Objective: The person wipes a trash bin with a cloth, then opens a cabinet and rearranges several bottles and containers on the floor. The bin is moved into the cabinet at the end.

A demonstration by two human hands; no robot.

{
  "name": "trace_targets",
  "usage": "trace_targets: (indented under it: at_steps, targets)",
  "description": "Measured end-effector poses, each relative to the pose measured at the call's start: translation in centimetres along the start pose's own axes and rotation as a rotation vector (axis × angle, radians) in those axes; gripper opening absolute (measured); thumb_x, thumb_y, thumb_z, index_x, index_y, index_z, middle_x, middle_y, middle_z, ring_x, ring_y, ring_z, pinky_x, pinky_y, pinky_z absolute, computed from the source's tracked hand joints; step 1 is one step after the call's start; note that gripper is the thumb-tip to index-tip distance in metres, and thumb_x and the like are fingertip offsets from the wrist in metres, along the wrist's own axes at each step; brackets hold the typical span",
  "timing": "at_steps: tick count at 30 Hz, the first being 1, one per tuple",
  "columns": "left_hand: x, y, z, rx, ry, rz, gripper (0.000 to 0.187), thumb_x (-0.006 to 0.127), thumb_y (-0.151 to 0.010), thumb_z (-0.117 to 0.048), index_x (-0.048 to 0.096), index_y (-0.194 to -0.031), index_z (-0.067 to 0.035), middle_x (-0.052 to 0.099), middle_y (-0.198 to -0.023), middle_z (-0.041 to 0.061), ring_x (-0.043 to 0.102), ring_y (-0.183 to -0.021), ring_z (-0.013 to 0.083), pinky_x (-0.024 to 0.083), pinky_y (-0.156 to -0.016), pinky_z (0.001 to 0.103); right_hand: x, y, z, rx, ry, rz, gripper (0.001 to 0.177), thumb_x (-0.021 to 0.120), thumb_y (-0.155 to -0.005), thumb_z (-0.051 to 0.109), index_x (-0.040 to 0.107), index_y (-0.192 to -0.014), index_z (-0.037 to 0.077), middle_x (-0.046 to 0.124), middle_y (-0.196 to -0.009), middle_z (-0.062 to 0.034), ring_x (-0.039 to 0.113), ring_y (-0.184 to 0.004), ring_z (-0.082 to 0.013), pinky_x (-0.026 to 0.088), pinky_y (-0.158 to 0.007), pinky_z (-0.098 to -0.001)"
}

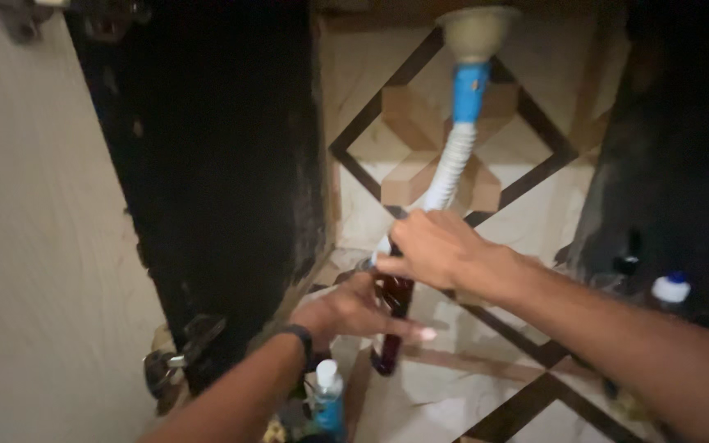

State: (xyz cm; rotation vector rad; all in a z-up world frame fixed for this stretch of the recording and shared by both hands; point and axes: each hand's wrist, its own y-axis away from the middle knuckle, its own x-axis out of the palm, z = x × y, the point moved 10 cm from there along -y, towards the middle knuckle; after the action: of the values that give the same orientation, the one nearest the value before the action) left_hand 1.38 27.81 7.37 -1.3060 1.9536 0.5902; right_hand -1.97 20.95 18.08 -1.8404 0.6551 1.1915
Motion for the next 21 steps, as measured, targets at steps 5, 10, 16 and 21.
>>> trace_targets:
  at_steps: [5,10,16,21]
  targets:
    - [-2.9,0.6,-5.5,0.052,0.388,-0.345,0.046,0.078,-0.062,-0.016,0.07,-0.105,0.0,0.075,-0.093,0.013,0.071,-0.087,0.0253,0.059,-0.081,0.042,-9.7,1.6,-0.4,-0.099,0.023,-0.348,0.036,0.06,-0.09,0.035,0.076,-0.084,0.004,0.068,-0.066,-0.02,0.067,-0.06,-0.0383,0.053,-0.058,-0.0493]
    - [-1.7,2.9,-12.7,0.305,0.738,0.358,0.029,0.07,-0.067,-0.002,0.062,-0.093,-0.009,0.063,-0.079,0.003,0.064,-0.075,0.0175,0.053,-0.077,0.033,-15.4,4.8,-2.1,-0.197,-0.124,-0.407,0.033,0.058,-0.089,0.035,0.082,-0.083,0.012,0.066,-0.057,-0.0174,0.063,-0.052,-0.0369,0.05,-0.053,-0.0479]
    - [-0.4,6.4,-16.2,0.14,0.801,0.697,0.018,0.07,-0.077,-0.004,0.06,-0.091,-0.008,0.064,-0.075,0.004,0.065,-0.068,0.0161,0.056,-0.073,0.031,-16.9,6.0,-3.1,-0.19,-0.136,-0.462,0.03,0.058,-0.083,0.031,0.079,-0.077,0.011,0.063,-0.059,-0.0205,0.061,-0.053,-0.0398,0.048,-0.051,-0.0493]
    - [-1.6,5.4,-17.6,0.144,0.61,0.465,0.012,0.067,-0.078,-0.006,0.058,-0.087,-0.007,0.06,-0.068,0.005,0.061,-0.058,0.0157,0.055,-0.06,0.03,-17.0,6.0,-5.9,-0.082,-0.112,-0.489,0.036,0.056,-0.084,0.033,0.072,-0.066,0.006,0.062,-0.062,-0.0238,0.061,-0.059,-0.0436,0.047,-0.055,-0.0522]
